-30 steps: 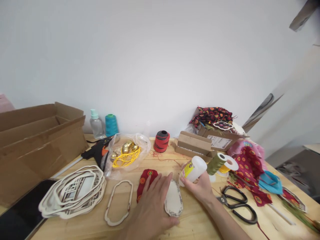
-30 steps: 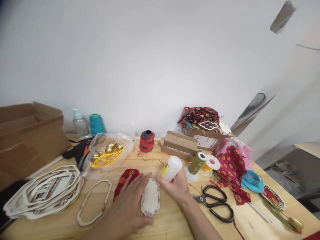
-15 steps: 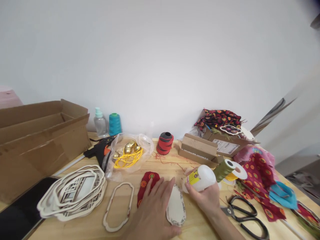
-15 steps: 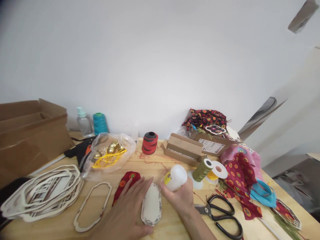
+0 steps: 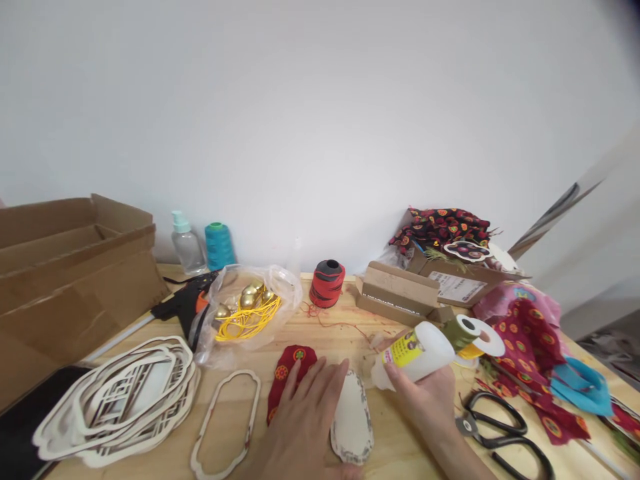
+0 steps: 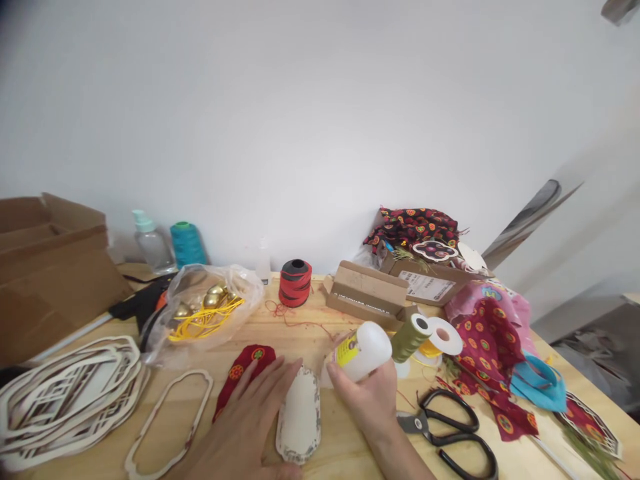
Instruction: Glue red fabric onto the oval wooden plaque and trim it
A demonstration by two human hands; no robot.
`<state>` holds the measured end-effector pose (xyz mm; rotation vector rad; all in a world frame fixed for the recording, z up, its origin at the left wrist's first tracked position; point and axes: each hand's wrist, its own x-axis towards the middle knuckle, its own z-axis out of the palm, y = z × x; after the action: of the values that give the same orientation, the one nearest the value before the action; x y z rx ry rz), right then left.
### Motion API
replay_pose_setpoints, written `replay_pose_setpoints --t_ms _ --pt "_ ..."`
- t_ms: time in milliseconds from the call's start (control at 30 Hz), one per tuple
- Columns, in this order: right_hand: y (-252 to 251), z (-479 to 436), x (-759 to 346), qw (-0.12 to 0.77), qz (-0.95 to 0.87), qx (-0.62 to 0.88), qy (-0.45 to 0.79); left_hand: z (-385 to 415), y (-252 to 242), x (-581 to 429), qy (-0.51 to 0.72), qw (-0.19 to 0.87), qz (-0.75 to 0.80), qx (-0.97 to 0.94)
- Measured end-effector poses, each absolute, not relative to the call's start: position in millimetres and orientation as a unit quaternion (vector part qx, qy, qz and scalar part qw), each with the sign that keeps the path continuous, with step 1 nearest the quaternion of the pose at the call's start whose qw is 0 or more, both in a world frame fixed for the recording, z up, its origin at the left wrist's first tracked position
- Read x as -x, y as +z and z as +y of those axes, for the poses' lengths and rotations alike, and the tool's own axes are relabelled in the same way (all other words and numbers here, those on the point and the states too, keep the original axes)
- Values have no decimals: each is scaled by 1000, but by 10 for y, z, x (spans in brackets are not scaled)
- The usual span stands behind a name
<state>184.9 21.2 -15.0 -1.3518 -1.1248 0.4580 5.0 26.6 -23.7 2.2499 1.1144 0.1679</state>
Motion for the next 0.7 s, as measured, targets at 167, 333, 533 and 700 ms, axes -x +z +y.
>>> replay_pose_setpoints --t_ms 167,333,533,700 --pt "-209 274 -1916 676 -326 512 418 301 -309 -60 70 291 409 -862" --pt "-205 303 -1887 685 -155 402 587 305 -409 -43 90 259 408 -871" --pt "-216 291 -1862 680 -143 404 596 323 -434 -31 90 239 395 -882" --pt "-213 305 -1890 685 -220 445 533 349 -356 -57 52 241 407 -880"
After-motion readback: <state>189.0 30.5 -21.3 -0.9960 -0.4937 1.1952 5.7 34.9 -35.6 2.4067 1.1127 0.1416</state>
